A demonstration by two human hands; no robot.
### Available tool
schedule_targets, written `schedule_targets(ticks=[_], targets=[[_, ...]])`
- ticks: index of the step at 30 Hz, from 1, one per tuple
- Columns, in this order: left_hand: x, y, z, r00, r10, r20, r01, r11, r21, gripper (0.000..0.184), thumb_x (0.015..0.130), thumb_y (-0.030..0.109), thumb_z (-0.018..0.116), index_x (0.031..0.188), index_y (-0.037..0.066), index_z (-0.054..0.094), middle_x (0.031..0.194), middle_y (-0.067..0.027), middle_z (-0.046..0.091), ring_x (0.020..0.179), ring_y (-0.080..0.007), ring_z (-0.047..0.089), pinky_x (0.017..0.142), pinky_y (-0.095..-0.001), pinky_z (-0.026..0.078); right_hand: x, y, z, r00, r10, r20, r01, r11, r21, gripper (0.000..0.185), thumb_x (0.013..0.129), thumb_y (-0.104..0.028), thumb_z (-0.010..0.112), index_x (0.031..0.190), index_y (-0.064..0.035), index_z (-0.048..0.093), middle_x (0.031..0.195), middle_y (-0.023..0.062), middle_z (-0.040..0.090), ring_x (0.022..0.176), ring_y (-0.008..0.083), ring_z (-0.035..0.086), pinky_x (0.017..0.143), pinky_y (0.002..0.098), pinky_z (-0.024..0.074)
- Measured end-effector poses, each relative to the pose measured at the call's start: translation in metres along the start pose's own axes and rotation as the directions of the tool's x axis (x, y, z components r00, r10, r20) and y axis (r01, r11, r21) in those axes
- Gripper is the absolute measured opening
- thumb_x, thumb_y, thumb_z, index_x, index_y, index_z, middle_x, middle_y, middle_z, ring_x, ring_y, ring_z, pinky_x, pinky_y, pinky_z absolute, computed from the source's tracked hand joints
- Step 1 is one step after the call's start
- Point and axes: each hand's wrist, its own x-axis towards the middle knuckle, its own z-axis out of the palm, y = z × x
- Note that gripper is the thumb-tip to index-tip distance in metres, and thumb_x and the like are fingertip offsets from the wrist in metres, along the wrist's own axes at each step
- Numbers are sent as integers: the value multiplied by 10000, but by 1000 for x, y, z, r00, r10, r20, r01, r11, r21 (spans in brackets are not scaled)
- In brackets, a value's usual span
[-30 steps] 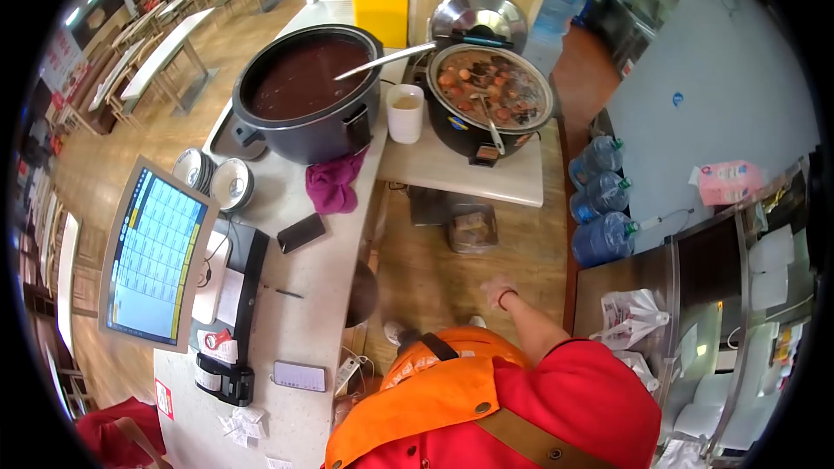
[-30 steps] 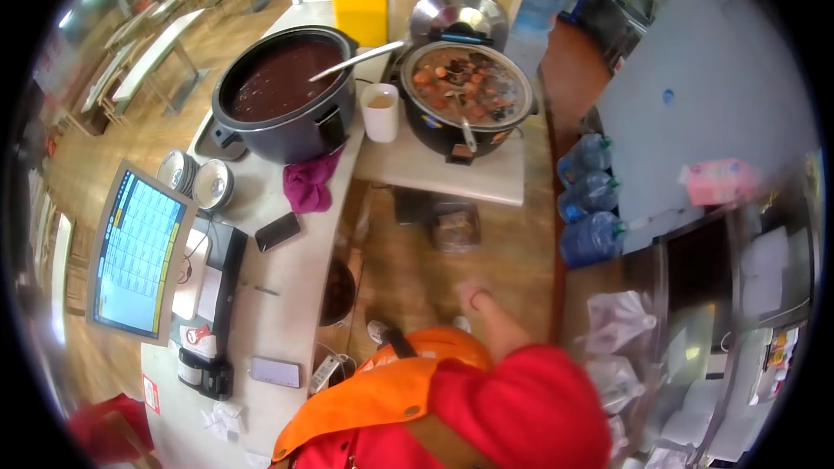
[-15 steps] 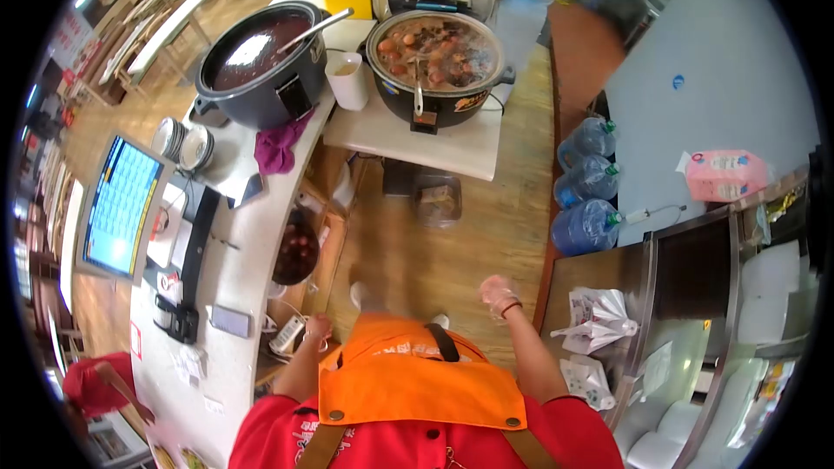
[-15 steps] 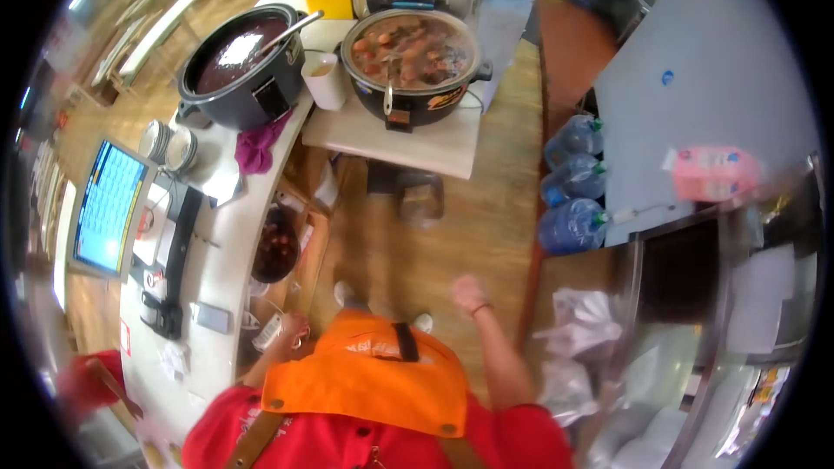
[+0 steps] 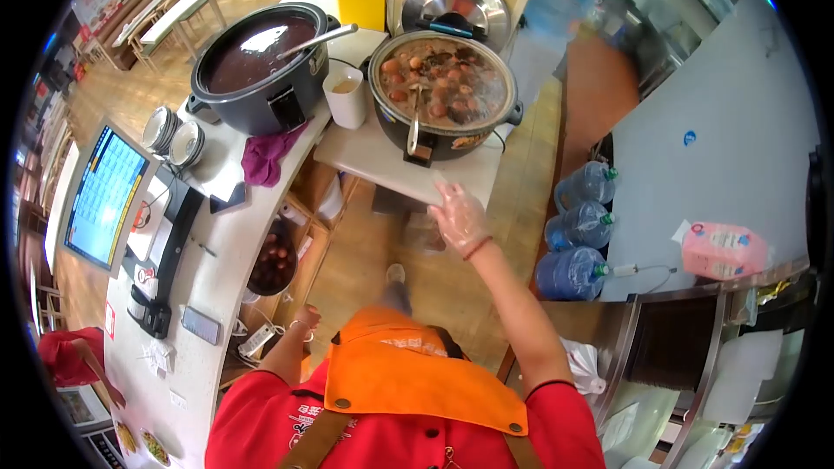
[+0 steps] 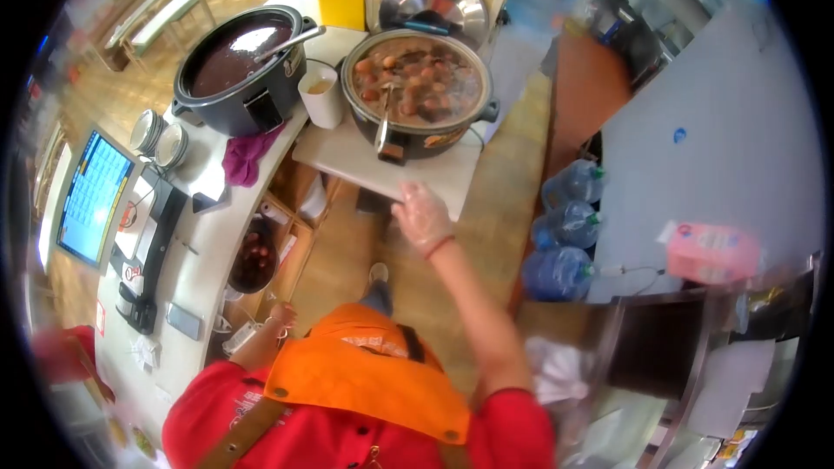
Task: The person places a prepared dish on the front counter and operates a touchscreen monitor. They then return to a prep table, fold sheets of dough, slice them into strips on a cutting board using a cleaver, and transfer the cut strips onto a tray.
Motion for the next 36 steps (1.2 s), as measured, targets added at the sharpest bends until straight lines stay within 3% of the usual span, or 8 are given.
schedule_targets(ticks=[6,9,13,16,19,23,30,36], targets=[[47,91,-9,956,-12,292,169,837,-520,362,801,8,630,1156,52,581,804,-132,641,632,-194,629,476,-332,472,158,4,31,933,-92,349,248,866,-435,596,861,-114,527,1441,-160,400,939,171,583,736,294,635,627,409,528],[50,83,-2,958,-150,246,256,835,-487,355,825,-39,585,1153,86,535,738,-95,574,579,-175,567,452,-311,405,163,26,58,893,-350,284,445,788,-427,486,862,-81,505,1346,-126,517,814,133,579,653,257,619,537,386,508],[55,135,-34,906,-238,349,422,490,-763,315,833,-64,544,1094,107,503,652,-48,456,508,-151,466,414,-307,305,225,39,54,858,-487,164,501,720,-480,375,875,-124,528,1244,-114,600,748,88,559,591,232,578,496,360,482],[54,160,-42,961,-224,164,277,748,-603,290,827,-80,527,1044,111,493,635,-33,401,480,-141,415,396,-321,264,254,55,46,888,-434,149,438,703,-561,368,873,-126,534,1232,-147,609,749,60,543,640,215,576,525,340,484],[68,156,-63,944,-203,261,330,530,-782,293,830,-73,530,1062,103,495,647,-30,433,478,-138,434,392,-308,278,263,64,28,896,-415,159,430,719,-545,365,859,-103,545,1213,-154,617,783,61,553,730,207,592,607,335,507],[46,178,-57,971,-225,-74,119,732,-671,258,825,-74,557,1031,81,550,716,-29,504,506,-127,493,414,-280,333,287,83,18,916,-396,59,377,804,-459,351,858,-149,567,1206,-146,614,835,69,584,751,244,614,610,380,517],[57,159,-27,960,-252,118,238,521,-820,57,894,50,506,864,97,519,699,-45,470,510,-182,497,425,-319,362,335,83,-21,939,-341,-52,313,905,-287,347,891,-166,566,1236,-168,603,869,92,598,777,293,610,680,415,506],[55,176,14,959,-280,47,243,724,-645,117,921,50,505,1016,78,567,835,-80,580,656,-219,598,510,-336,469,367,112,-3,868,-459,190,497,810,-312,305,928,-202,526,1218,-146,600,865,111,608,808,290,618,695,410,511]])
